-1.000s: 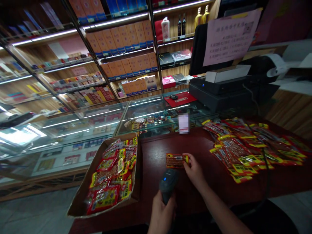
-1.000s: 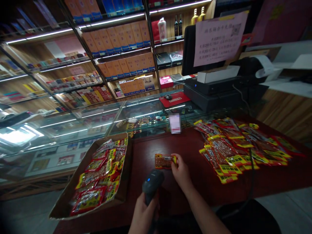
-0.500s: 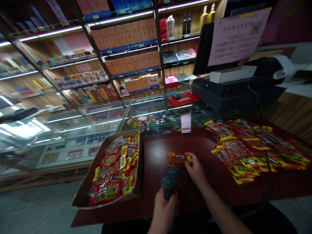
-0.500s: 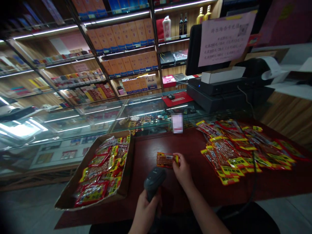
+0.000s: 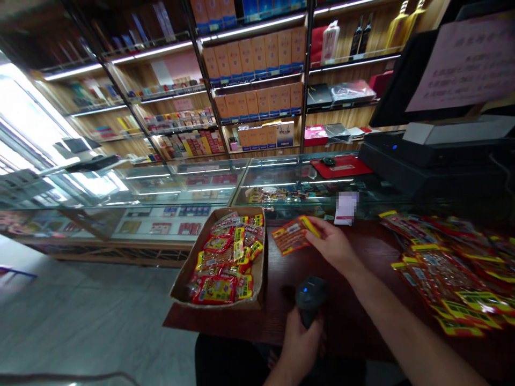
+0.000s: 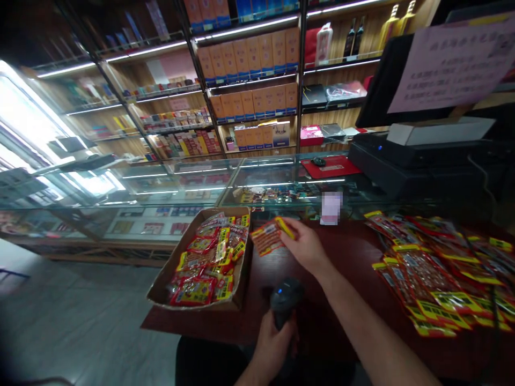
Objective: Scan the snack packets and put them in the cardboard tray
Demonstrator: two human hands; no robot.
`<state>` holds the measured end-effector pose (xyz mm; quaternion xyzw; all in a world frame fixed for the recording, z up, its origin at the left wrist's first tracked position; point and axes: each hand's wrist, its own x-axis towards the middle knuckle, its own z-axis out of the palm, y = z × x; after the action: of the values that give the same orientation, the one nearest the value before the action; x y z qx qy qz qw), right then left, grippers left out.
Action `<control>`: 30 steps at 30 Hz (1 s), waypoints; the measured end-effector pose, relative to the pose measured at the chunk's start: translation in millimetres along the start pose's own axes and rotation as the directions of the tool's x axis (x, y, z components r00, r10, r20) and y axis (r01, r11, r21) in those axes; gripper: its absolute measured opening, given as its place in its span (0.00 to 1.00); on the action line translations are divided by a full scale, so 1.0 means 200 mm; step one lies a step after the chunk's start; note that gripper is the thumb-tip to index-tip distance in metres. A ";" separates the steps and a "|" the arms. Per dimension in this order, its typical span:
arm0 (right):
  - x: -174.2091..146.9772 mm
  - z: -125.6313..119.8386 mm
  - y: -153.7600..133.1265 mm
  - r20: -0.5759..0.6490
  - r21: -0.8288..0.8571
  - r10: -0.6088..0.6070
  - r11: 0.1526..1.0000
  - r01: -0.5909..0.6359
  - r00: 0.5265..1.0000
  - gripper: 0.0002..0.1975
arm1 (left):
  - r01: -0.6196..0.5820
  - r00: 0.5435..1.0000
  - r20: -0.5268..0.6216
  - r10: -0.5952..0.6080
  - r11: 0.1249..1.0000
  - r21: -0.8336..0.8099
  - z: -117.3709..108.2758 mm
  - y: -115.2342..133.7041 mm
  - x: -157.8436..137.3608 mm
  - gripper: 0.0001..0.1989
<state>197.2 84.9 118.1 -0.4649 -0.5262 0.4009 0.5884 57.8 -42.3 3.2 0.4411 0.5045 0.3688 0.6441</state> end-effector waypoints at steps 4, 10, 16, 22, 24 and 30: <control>0.17 0.35 -0.07 0.342 -0.274 0.045 0.960 0.054 0.938 0.23 | 0.002 1.000 -0.028 -0.003 1.000 -0.011 0.00 -0.01 -0.01 0.11; 0.19 0.67 0.03 0.524 -0.585 0.086 0.760 0.284 0.848 0.22 | -0.017 1.000 -0.025 0.015 0.999 -0.048 0.00 0.03 -0.02 0.13; 0.13 0.55 0.00 0.586 -0.656 0.043 0.612 0.442 0.809 0.22 | -0.016 0.999 -0.044 0.015 1.000 -0.015 0.00 0.05 -0.02 0.13; 0.12 0.42 -0.06 0.662 -0.643 -0.030 0.492 0.587 0.749 0.15 | -0.034 0.999 -0.026 0.036 0.998 0.054 0.00 0.03 -0.01 0.10; 0.12 0.48 -0.04 0.754 -0.579 -0.056 0.416 0.702 0.655 0.13 | -0.019 0.999 -0.037 0.020 0.999 0.045 0.01 0.02 0.00 0.11; 0.12 0.67 0.00 0.788 -0.615 0.230 0.329 0.716 0.571 0.11 | -0.057 0.996 -0.069 0.061 0.996 0.062 0.01 0.03 0.00 0.13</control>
<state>67.1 123.9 125.4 -0.3832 -0.9199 0.0834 -0.0039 59.0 -39.8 9.2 0.4615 0.5247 0.3879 0.6010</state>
